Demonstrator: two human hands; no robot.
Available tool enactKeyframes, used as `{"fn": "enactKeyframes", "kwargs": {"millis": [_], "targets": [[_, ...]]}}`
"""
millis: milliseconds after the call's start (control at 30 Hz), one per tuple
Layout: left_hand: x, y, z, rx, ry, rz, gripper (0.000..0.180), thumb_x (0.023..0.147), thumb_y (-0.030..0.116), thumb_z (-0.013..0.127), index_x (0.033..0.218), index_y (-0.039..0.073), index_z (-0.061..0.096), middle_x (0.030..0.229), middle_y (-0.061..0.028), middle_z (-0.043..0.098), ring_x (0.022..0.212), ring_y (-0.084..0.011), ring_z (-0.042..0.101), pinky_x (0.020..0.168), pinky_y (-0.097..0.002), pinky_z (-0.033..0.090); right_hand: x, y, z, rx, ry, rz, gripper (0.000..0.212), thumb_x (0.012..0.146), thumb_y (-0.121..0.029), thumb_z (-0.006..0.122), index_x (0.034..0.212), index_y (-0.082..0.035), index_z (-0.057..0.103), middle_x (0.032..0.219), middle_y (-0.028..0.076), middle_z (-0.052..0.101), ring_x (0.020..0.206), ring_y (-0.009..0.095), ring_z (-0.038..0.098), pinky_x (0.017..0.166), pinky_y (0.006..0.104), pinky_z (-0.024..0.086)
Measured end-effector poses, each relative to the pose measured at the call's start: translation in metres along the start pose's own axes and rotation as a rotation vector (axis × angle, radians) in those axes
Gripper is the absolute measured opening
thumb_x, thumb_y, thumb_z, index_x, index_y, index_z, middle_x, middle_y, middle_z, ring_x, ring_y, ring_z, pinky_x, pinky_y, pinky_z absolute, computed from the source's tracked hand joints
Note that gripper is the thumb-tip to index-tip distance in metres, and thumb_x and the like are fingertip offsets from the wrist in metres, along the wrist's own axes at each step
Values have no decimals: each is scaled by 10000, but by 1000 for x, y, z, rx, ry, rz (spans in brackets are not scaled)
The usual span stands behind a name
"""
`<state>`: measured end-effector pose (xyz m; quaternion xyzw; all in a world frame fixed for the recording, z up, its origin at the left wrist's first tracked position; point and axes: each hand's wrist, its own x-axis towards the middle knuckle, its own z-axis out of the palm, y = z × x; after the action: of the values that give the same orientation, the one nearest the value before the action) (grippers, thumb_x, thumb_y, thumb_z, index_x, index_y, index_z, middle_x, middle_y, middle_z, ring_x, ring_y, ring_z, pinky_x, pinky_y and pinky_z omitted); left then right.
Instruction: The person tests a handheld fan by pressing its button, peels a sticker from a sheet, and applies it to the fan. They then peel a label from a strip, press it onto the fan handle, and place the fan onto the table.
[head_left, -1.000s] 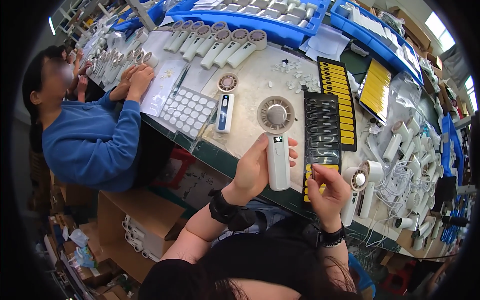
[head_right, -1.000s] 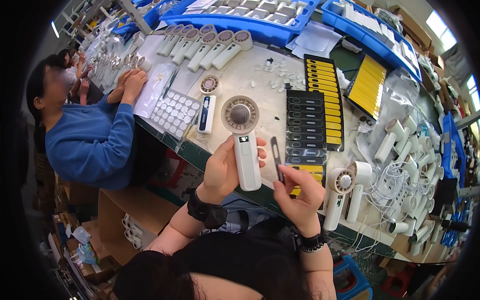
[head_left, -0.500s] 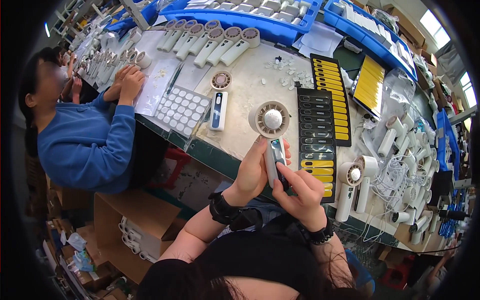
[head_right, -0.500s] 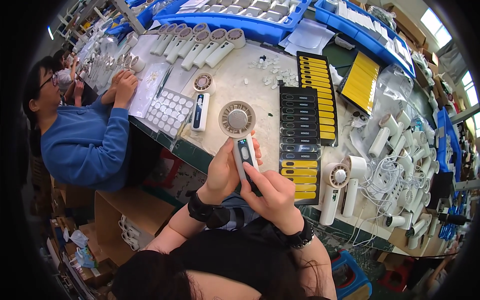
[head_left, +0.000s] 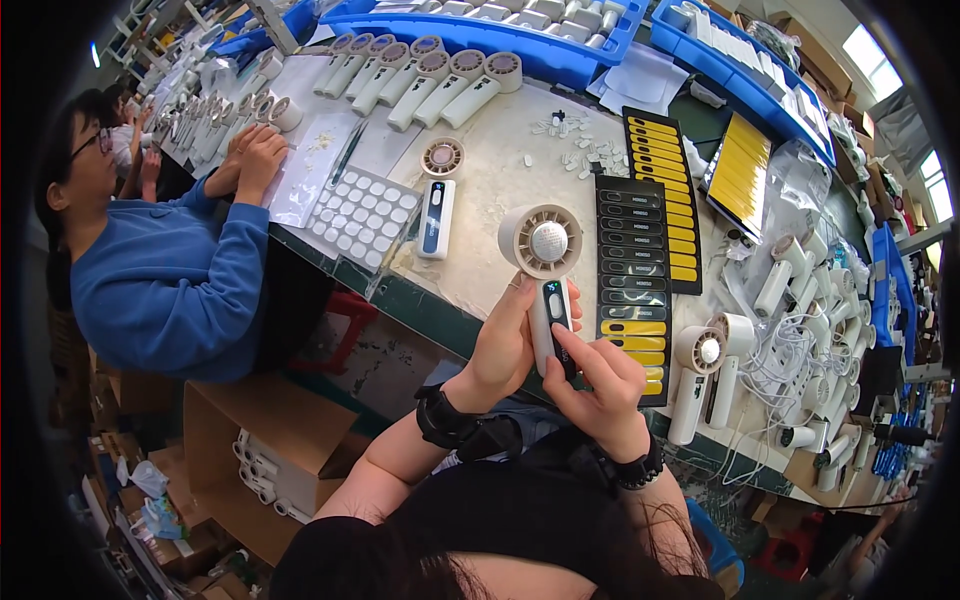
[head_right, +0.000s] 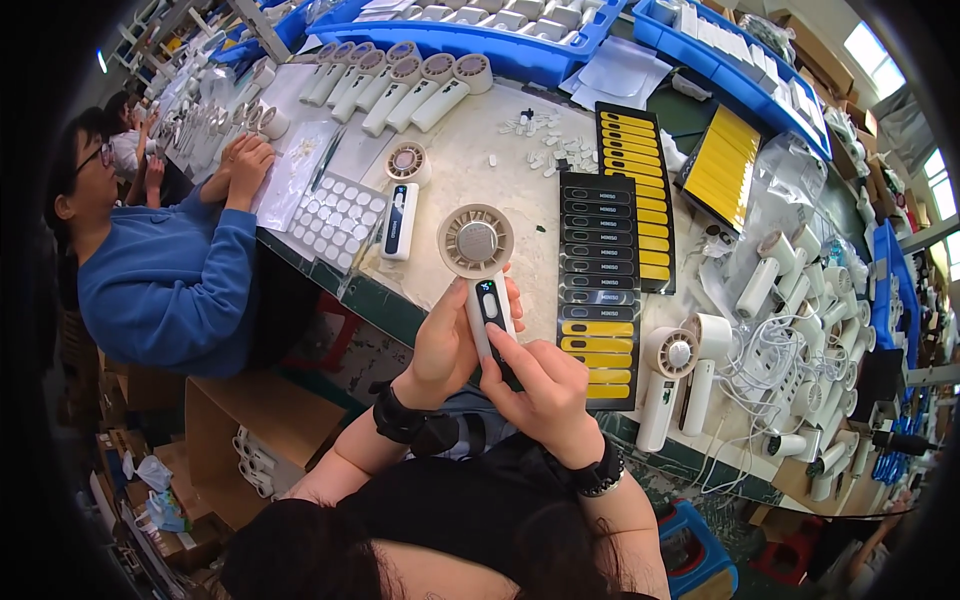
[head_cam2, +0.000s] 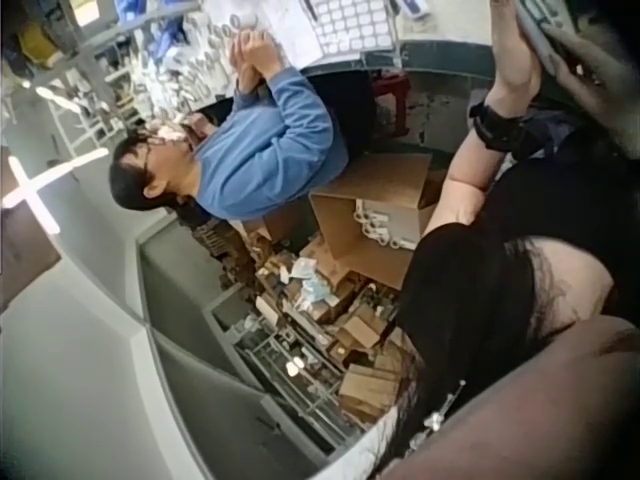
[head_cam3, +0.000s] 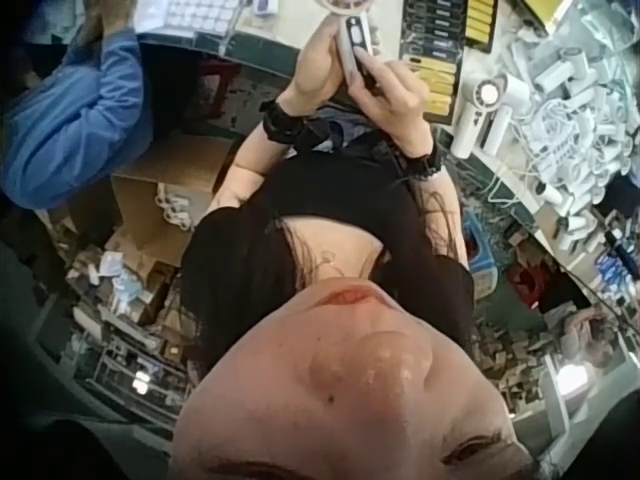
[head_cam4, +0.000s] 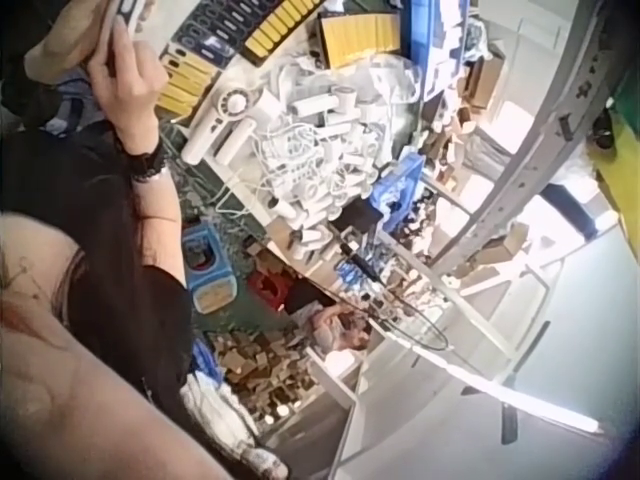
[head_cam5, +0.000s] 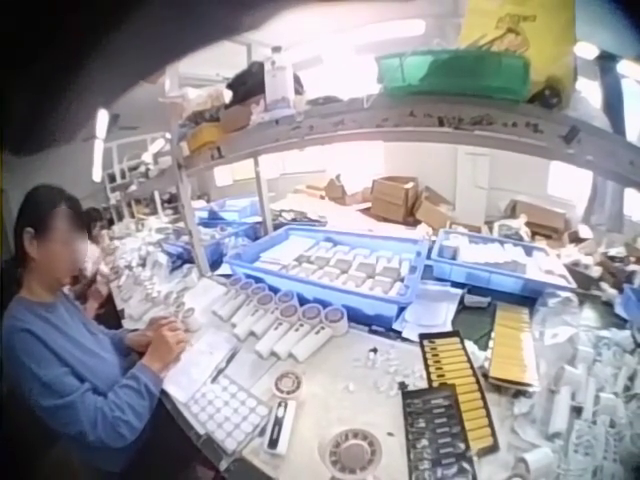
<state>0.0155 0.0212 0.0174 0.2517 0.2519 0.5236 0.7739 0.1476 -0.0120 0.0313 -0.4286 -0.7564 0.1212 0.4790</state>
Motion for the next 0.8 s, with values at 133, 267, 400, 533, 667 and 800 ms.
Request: {"fn": "enactKeyframes", "kwargs": {"millis": [133,267,400,533,667,800], "targets": [[0,0,-1,-2,-5,0,476,979,379,279,1246,1,391,1060,-96,539,933,-185,530,856,-339,433,-1,0,1,5,4,0,347,653,-4,694,999,-26,664,567,35,501,436,127,442,410,249,352],[0,-1,-1,-16,-13,3,475,978,373,278,1254,1,385,1057,-95,538,928,-185,530,855,-342,436,0,-1,0,11,8,2,343,653,-5,695,994,-21,663,566,36,501,436,128,445,409,249,352],[-1,-2,-2,-15,-9,2,478,977,371,273,1264,2,378,1052,-94,537,924,-183,530,851,-344,441,-2,-2,-1,9,4,5,347,651,-9,697,996,-25,664,576,39,505,449,144,466,419,260,370],[1,-4,-2,-2,-1,-2,480,978,368,265,1269,3,375,1049,-92,536,921,-182,530,849,-345,444,-3,0,-2,-5,-8,18,363,646,-17,702,1007,-40,665,598,46,513,473,176,503,439,283,403],[0,-1,0,-6,1,-6,477,978,364,260,1271,4,374,1049,-91,536,922,-181,529,850,-344,444,-3,-2,-2,-7,1,5,368,641,-15,702,1006,-41,666,596,44,511,469,176,500,437,283,401],[0,2,2,1,14,-12,474,979,361,258,1271,5,373,1050,-91,536,926,-182,528,852,-343,443,-3,-1,-2,1,7,4,371,637,-13,702,1006,-40,666,595,44,509,466,175,499,434,283,397]]}}
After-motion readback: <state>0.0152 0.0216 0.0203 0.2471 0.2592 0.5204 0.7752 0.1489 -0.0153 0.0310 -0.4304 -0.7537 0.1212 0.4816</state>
